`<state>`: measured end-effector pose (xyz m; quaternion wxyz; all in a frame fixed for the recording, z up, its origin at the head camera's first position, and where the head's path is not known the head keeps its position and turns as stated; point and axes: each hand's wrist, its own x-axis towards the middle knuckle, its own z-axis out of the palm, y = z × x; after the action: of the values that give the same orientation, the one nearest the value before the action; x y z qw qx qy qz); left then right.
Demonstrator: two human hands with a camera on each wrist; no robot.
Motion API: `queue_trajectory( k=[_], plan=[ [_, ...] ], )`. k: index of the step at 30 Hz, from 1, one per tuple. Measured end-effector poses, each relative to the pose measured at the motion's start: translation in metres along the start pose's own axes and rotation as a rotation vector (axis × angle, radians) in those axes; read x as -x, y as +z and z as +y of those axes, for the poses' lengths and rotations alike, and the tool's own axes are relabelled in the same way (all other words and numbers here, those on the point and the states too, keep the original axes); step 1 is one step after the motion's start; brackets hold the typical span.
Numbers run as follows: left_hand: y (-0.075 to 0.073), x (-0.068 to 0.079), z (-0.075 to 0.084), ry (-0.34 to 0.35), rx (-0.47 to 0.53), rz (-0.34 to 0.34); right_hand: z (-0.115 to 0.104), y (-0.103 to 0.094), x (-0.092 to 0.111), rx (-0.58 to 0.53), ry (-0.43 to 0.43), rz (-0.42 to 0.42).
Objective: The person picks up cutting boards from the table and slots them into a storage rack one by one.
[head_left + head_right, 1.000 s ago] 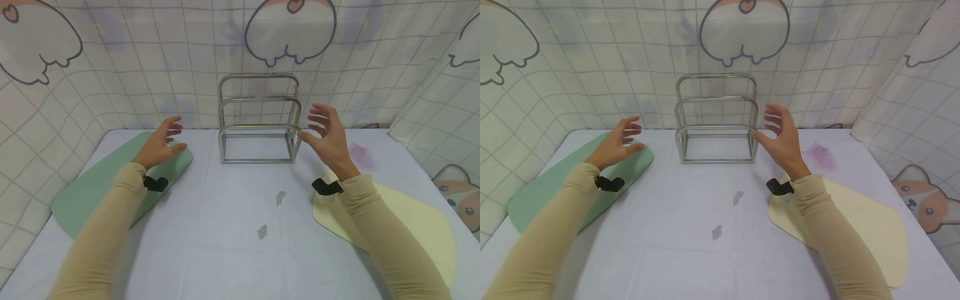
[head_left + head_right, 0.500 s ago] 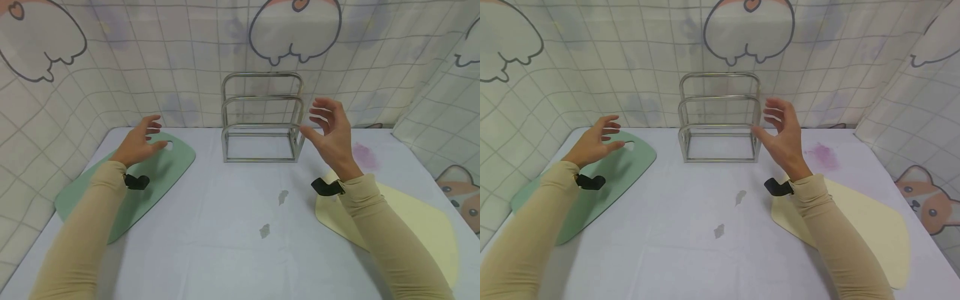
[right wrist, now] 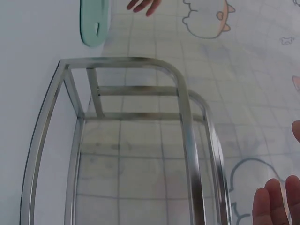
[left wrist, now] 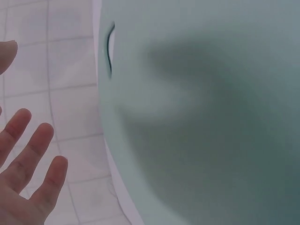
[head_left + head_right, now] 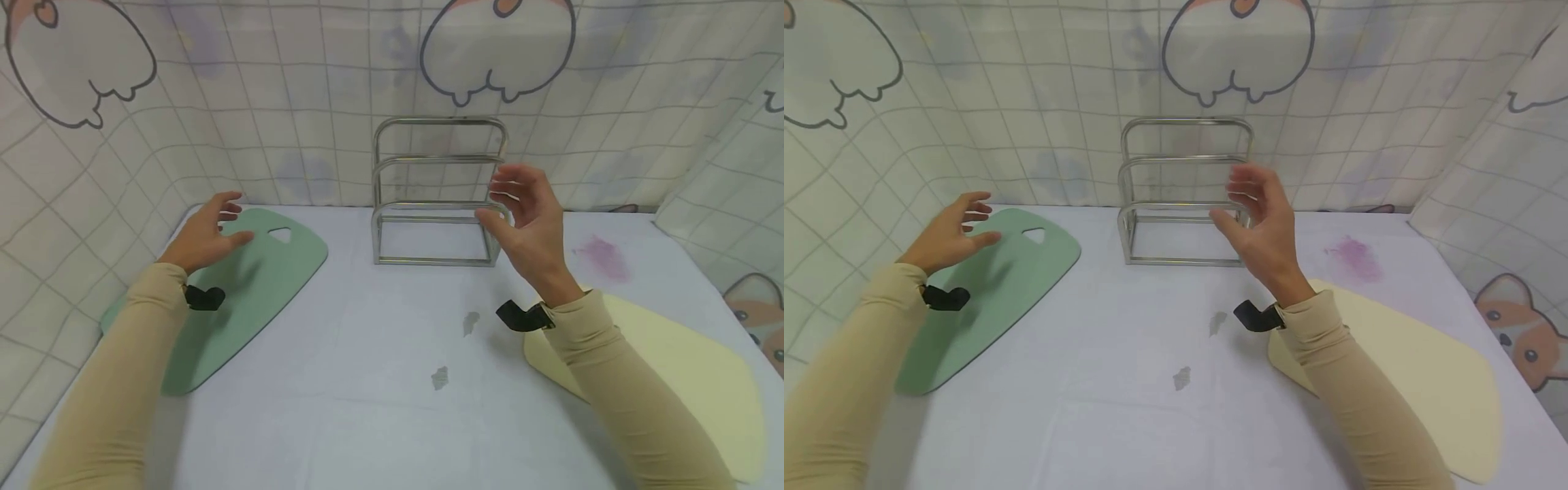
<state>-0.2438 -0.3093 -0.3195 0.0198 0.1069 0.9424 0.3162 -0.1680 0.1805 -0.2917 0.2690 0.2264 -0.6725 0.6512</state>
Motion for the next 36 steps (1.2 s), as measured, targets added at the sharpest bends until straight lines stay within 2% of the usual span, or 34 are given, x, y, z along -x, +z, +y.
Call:
queue_trajectory(
  k=[5,13,18,24,31,36],
  plan=[
    [-0.007,0.0,-0.013,0.008,-0.049,0.007,-0.003,0.014,0.001,-0.004,-0.012,-0.022],
    [-0.012,0.0,-0.035,-0.03,-0.132,-0.084,-0.006,0.045,0.014,-0.062,0.013,-0.073],
    [-0.012,0.0,-0.05,-0.046,-0.197,-0.133,-0.007,0.072,0.023,-0.103,0.079,-0.134],
    [-0.01,0.006,-0.067,-0.075,-0.257,-0.17,-0.005,0.101,0.032,-0.092,0.162,-0.226],
    [-0.01,0.007,-0.064,-0.071,-0.299,-0.176,0.001,0.118,0.036,-0.145,0.243,-0.267],
    [-0.012,0.002,-0.064,-0.055,-0.333,-0.188,0.007,0.127,0.041,-0.11,0.339,-0.322]
  ],
)
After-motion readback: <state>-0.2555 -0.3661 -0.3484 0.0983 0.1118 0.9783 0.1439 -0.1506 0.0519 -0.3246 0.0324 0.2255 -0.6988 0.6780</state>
